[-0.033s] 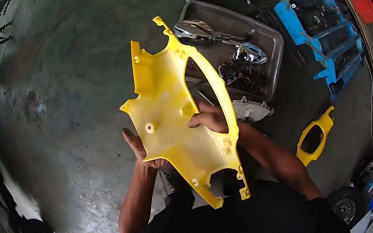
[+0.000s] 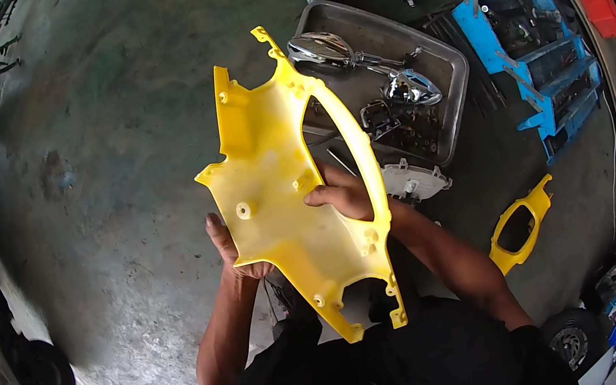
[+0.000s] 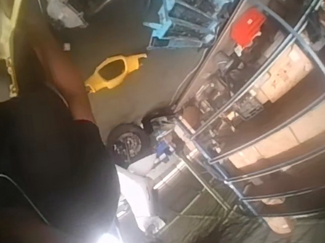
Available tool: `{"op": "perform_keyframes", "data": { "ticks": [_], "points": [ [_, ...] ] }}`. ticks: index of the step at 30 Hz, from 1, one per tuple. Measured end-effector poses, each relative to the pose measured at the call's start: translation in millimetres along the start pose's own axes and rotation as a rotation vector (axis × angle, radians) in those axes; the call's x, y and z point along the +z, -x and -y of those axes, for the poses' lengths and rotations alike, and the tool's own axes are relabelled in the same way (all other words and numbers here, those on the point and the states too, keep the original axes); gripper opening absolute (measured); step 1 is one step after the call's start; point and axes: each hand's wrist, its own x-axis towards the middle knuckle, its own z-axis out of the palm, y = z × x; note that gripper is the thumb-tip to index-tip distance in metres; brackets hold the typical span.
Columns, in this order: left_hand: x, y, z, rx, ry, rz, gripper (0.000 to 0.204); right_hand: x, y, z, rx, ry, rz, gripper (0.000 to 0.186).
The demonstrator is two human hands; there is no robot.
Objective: The person uses a screwdriver to remove screws from a motorcycle fairing and detaches the instrument cluster by hand.
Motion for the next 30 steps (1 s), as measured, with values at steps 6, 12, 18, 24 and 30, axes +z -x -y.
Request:
{"op": "perform_keyframes", "data": {
  "ticks": [6,12,18,24,30],
  "points": [
    [2.4,14.5,-60.5,-0.11,-0.353,-0.216,0.051,4.1,10.3,-40.5,-0.483,0.724,-0.597,0.031],
    [13.6,13.7,-86.0,0.184,-0.444,-0.327,0.045,24.0,53.0,-126.6,-0.387,1.351,0.105,0.051],
    [20.3,4.1,-76.5,0.39,-0.624,-0.422,0.04,24.6,57.3,-133.2,-0.324,1.504,0.175,0.053],
    [22.7,6.4,-87.0,0.385,-0.589,-0.389,0.037,-13.9,107.1,20.4,-0.203,0.899,-0.017,0.071],
    [12.8,1.3,-79.0,0.374,-0.612,-0.422,0.049,-109.4,176.3,134.2,-0.388,0.347,-0.008,0.082]
  ]
}}
